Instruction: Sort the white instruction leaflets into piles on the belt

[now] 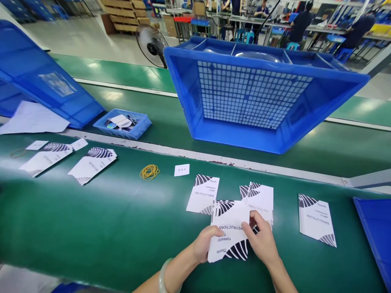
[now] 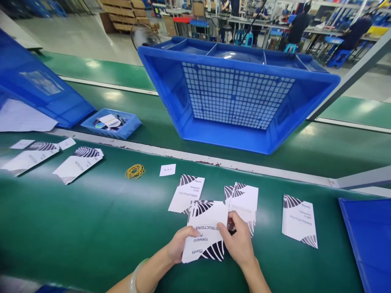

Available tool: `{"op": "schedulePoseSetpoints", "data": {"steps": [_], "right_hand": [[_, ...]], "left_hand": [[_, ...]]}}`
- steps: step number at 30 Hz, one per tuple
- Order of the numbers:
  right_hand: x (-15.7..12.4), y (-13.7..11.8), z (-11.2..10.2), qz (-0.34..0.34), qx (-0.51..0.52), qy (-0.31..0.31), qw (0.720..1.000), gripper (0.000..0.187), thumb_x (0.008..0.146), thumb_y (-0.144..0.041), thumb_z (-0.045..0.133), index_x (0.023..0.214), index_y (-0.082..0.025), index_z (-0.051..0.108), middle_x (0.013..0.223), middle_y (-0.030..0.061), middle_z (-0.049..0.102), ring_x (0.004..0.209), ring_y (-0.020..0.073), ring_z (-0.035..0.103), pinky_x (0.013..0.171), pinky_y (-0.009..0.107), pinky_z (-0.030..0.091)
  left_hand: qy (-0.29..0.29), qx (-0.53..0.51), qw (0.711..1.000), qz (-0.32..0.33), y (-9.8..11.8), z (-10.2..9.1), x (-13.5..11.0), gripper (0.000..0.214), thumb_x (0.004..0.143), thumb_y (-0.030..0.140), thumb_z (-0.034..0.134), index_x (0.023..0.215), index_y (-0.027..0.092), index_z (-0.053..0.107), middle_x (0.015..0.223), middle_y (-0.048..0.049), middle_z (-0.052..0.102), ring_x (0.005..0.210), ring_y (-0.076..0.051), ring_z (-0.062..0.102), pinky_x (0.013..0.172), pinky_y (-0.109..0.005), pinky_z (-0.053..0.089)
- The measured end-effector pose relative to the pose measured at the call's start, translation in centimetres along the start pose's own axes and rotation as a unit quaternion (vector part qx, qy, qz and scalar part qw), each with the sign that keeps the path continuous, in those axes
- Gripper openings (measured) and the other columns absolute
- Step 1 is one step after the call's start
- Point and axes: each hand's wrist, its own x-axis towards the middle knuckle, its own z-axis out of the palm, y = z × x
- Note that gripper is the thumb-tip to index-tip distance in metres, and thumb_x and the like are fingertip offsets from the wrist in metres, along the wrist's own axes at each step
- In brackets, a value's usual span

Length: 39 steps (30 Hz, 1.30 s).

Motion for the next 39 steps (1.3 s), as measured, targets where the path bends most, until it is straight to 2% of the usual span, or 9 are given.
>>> {"op": "schedulePoseSetpoints", "data": {"steps": [3,7,11,17,23,29,32,34,39], "right_hand": [[-0.4,0.0,0.8,0.016,0.009,0.020,1.000,0.026,0.086,-0.039,0.050,0.067,-0.021,0.045,0.061,-0.0028,0.044,0.057,0.0131,0.042,0.053,0.024,0.035],[-0.5,0.3,0.5,0.019,0.052,0.018,0.998,0.029,0.088,-0.040,0.047,0.067,-0.020,0.046,0.062,-0.0014,0.045,0.061,0.0145,0.044,0.054,0.024,0.036],[-0.5,0.3,0.0,0.005,0.028,0.006,1.000,0.029,0.090,-0.038,0.043,0.068,-0.020,0.046,0.064,-0.0008,0.047,0.061,0.0148,0.044,0.056,0.025,0.036],[-0.6,0.5,0.2,0.017,-0.021,0.103,0.994,0.022,0.085,-0.037,0.053,0.072,-0.021,0.045,0.065,-0.0026,0.044,0.060,0.0134,0.043,0.056,0.024,0.035],[-0.8,0.3,0.2,0.010,0.039,0.076,0.996,0.026,0.087,-0.035,0.049,0.066,-0.020,0.046,0.060,-0.0023,0.042,0.055,0.0130,0.039,0.050,0.023,0.032],[-0.6,-0.2,-0.4,-0.013,0.071,0.062,0.995,0.025,0.089,-0.034,0.047,0.068,-0.020,0.050,0.068,0.0008,0.047,0.062,0.0153,0.044,0.057,0.025,0.037],[-0.7,0.2,-1.1,0.028,0.083,0.103,0.991,0.029,0.087,-0.039,0.050,0.065,-0.019,0.051,0.063,0.0003,0.046,0.058,0.0149,0.043,0.052,0.025,0.036],[-0.8,0.7,-1.9,0.082,0.111,0.150,0.979,0.032,0.084,-0.044,0.053,0.064,-0.019,0.051,0.059,-0.0006,0.045,0.053,0.0136,0.041,0.046,0.024,0.034],[0.0,1.9,-4.3,0.199,0.208,0.265,0.920,0.034,0.080,-0.051,0.056,0.091,-0.019,0.060,0.078,0.0054,0.061,0.064,0.0199,0.057,0.046,0.026,0.043]], "left_hand": [[0.017,0.009,1.000,-0.010,-0.1,0.2,0.0,0.045,0.059,0.017,0.056,0.101,0.005,0.064,0.092,-0.0141,0.069,0.077,-0.023,0.063,0.064,-0.029,0.047],[0.044,0.019,0.999,-0.017,0.0,-0.1,0.1,0.046,0.057,0.020,0.059,0.099,0.004,0.065,0.089,-0.0153,0.069,0.073,-0.023,0.064,0.060,-0.030,0.048],[0.061,0.029,0.998,-0.011,0.1,-0.1,0.1,0.042,0.059,0.024,0.063,0.096,0.004,0.065,0.087,-0.0163,0.070,0.072,-0.024,0.064,0.059,-0.031,0.049],[0.077,0.046,0.996,-0.003,0.1,0.3,0.0,0.040,0.066,0.023,0.061,0.101,0.002,0.063,0.089,-0.0176,0.069,0.074,-0.024,0.065,0.063,-0.033,0.049],[0.075,0.049,0.996,-0.003,0.1,0.4,-0.1,0.042,0.068,0.021,0.059,0.106,0.001,0.060,0.092,-0.0186,0.069,0.078,-0.027,0.066,0.066,-0.036,0.051],[0.065,0.037,0.997,0.004,0.6,0.6,-0.3,0.038,0.073,0.020,0.056,0.106,0.001,0.059,0.101,-0.0200,0.067,0.092,-0.031,0.064,0.077,-0.042,0.050],[0.041,0.015,0.999,0.007,0.8,0.5,-0.3,0.039,0.075,0.017,0.053,0.110,0.002,0.057,0.103,-0.0199,0.066,0.094,-0.033,0.063,0.077,-0.045,0.051],[0.057,0.005,0.998,0.012,1.1,0.3,-0.3,0.037,0.075,0.016,0.051,0.109,0.001,0.057,0.103,-0.0199,0.067,0.092,-0.032,0.064,0.074,-0.044,0.051],[0.122,-0.023,0.990,0.062,2.6,-0.8,-0.4,0.039,0.075,0.015,0.049,0.111,0.000,0.055,0.098,-0.0200,0.068,0.086,-0.031,0.065,0.069,-0.039,0.052]]}}
